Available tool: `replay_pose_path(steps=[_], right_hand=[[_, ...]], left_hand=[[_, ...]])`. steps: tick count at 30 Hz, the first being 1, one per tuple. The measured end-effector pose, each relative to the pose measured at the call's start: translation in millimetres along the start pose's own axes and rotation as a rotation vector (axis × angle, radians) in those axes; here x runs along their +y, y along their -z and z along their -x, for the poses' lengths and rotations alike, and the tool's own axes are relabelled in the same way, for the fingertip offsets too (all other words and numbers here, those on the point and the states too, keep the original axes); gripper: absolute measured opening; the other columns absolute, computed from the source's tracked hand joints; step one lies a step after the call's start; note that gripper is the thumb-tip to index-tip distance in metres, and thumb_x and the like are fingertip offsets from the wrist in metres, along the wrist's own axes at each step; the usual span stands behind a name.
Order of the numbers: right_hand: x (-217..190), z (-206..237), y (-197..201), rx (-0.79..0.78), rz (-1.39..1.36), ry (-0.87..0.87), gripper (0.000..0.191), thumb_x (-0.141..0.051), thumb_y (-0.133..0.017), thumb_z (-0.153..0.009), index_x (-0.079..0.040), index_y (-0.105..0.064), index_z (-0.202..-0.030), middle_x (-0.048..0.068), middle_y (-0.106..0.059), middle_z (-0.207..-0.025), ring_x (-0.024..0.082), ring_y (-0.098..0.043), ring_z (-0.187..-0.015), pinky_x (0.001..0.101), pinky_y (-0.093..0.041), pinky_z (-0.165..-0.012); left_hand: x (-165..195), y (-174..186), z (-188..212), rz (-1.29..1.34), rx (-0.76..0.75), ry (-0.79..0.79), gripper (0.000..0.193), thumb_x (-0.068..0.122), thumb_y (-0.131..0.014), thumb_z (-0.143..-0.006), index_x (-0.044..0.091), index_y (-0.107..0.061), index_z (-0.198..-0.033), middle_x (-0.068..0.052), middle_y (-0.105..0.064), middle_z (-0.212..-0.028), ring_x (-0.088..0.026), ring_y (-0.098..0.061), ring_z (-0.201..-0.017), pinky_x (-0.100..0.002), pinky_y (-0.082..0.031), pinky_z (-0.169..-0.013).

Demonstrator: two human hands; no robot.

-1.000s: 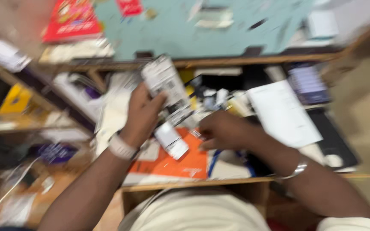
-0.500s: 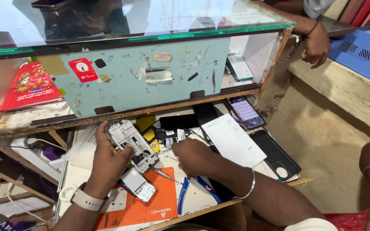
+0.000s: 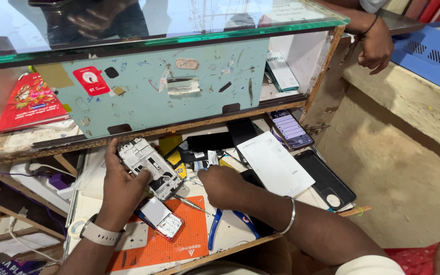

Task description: The person works on a disassembled mobile phone at a cluttered repair bench. They remove a battery, place it aside, then use a metal spudger to scrape adhesive from the phone's internal frame. The person continues scraping and adjusting the phone while other people stand nearby.

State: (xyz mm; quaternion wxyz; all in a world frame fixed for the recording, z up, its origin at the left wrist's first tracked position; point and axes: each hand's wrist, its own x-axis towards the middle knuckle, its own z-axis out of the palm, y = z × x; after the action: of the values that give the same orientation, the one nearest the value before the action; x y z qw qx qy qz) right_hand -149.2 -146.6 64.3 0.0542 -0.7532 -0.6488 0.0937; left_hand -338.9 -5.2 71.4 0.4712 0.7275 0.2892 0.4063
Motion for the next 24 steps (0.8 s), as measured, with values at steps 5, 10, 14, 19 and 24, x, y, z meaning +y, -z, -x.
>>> replay_pose_path(steps=[5, 10, 14, 19, 24], right_hand=[[-8, -9, -16, -0.08, -0.096, -0.137, 0.053, -0.01, -0.073, -0.075, -0.003, -0.056, -0.125, 0.02, -0.067, -0.108, 0.037, -0.068, -0.102, 0.0472, -0.056, -0.085], [6, -16, -22, 0.283, -0.353, 0.171, 0.012, -0.009, -0.064, -0.08, -0.003, -0.068, -0.089, 0.015, -0.067, -0.088, 0.032, -0.068, -0.085, 0.0453, -0.055, -0.079], [28, -16, -9, 0.367, -0.729, 0.23, 0.014, -0.013, -0.057, -0.09, -0.002, -0.064, -0.095, 0.005, -0.062, -0.092, 0.016, -0.071, -0.081, 0.0365, -0.058, -0.071], [16, -15, -9, 0.152, -0.571, 0.363, 0.015, -0.015, -0.058, -0.092, -0.004, -0.067, -0.097, 0.007, -0.065, -0.09, 0.017, -0.067, -0.076, 0.0367, -0.057, -0.07], [-8, -12, -18, -0.014, -0.213, 0.41, 0.027, -0.027, -0.079, -0.078, -0.004, -0.069, -0.089, 0.011, -0.069, -0.083, 0.025, -0.067, -0.074, 0.0408, -0.055, -0.068]], left_hand=[[-9, 1, 3, -0.048, 0.002, 0.006, 0.097, -0.008, -0.06, -0.079, 0.008, -0.01, -0.16, -0.017, -0.067, -0.125, -0.024, -0.071, -0.095, -0.03, -0.059, -0.079], [-30, 14, 11, -0.012, 0.052, -0.191, 0.096, -0.011, -0.062, -0.083, 0.004, -0.011, -0.162, -0.018, -0.064, -0.131, -0.022, -0.069, -0.11, -0.031, -0.059, -0.092], [-38, 18, 6, 0.133, 0.032, -0.168, 0.093, -0.009, -0.056, -0.084, 0.003, -0.004, -0.161, -0.015, -0.069, -0.131, -0.018, -0.073, -0.115, -0.028, -0.061, -0.095], [-42, 21, 3, 0.015, 0.123, -0.17, 0.09, -0.007, -0.061, -0.084, 0.002, -0.011, -0.158, -0.016, -0.068, -0.127, -0.019, -0.075, -0.1, -0.029, -0.061, -0.082], [-48, 24, 1, -0.13, 0.207, -0.128, 0.073, -0.003, -0.065, -0.088, 0.002, -0.026, -0.149, -0.016, -0.07, -0.12, -0.018, -0.075, -0.094, -0.027, -0.06, -0.081]])
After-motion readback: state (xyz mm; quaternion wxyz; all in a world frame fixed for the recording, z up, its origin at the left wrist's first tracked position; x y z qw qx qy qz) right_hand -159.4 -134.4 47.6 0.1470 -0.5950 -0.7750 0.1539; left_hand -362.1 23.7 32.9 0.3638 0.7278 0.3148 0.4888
